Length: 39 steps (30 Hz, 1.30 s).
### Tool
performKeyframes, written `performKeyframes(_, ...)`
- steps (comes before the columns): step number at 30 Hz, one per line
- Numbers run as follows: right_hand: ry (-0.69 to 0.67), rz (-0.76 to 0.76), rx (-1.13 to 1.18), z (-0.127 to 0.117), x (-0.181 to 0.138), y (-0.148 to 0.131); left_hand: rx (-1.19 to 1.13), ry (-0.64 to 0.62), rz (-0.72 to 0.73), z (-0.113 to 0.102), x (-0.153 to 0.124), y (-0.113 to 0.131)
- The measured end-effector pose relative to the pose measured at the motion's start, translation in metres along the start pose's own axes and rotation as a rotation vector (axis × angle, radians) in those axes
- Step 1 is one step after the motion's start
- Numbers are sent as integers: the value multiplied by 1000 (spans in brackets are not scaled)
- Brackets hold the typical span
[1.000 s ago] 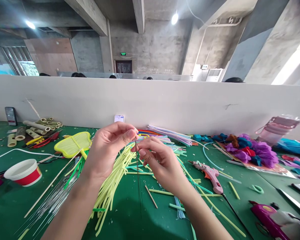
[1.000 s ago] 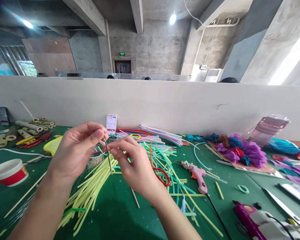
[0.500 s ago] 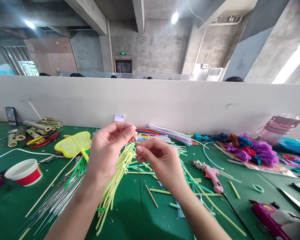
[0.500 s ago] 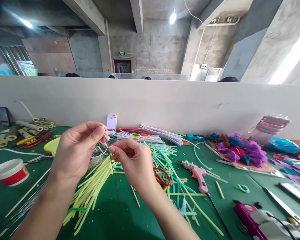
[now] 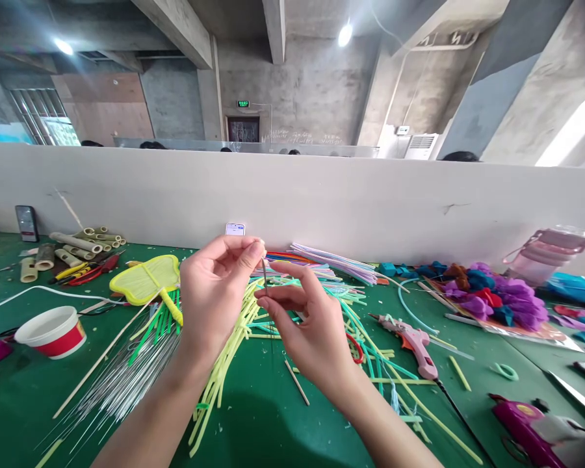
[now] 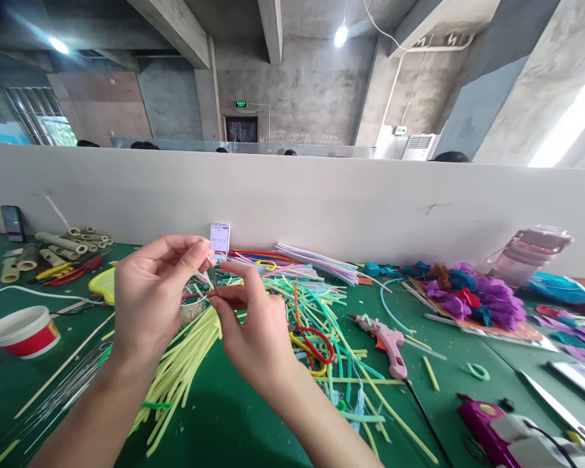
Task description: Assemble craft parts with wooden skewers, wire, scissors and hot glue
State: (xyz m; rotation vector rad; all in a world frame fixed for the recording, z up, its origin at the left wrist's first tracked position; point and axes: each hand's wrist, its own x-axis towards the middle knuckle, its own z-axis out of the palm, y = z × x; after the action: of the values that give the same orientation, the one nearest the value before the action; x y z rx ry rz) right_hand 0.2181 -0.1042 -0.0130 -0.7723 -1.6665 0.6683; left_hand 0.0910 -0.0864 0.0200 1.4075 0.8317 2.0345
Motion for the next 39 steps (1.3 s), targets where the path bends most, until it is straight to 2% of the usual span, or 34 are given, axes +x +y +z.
performKeyframes(3,-47,22,-34,-4,-1,-1,-5,41,32,-1,2,0)
performKeyframes(7,-108,44,-233,-12,0,-2,-43,105,69,-5,8,1)
performKeyframes(10,-128,76,-303,-20,5,-2,-110,96,47,-11,15,1)
performKeyframes(12,-173,109,-241,-27,10,-1,-179,45,1,-15,20,0)
performKeyframes(16,-389,183,-46,-40,16,1,-301,-52,-105,-21,30,-6)
performKeyframes(18,-434,219,-32,-42,16,3,-322,-68,-135,-22,32,-9)
performKeyframes(24,-465,217,-161,-42,16,0,-311,-96,-172,-22,31,-11)
performKeyframes(30,-288,80,-310,-37,16,7,-287,-40,-207,-21,29,-8)
performKeyframes(33,-291,180,-168,-25,14,15,-315,3,-248,-19,30,-8)
performKeyframes(37,-377,373,243,-12,12,21,-318,58,-276,-19,31,-11)
performKeyframes(39,-435,420,392,-10,11,21,-312,80,-258,-19,32,-12)
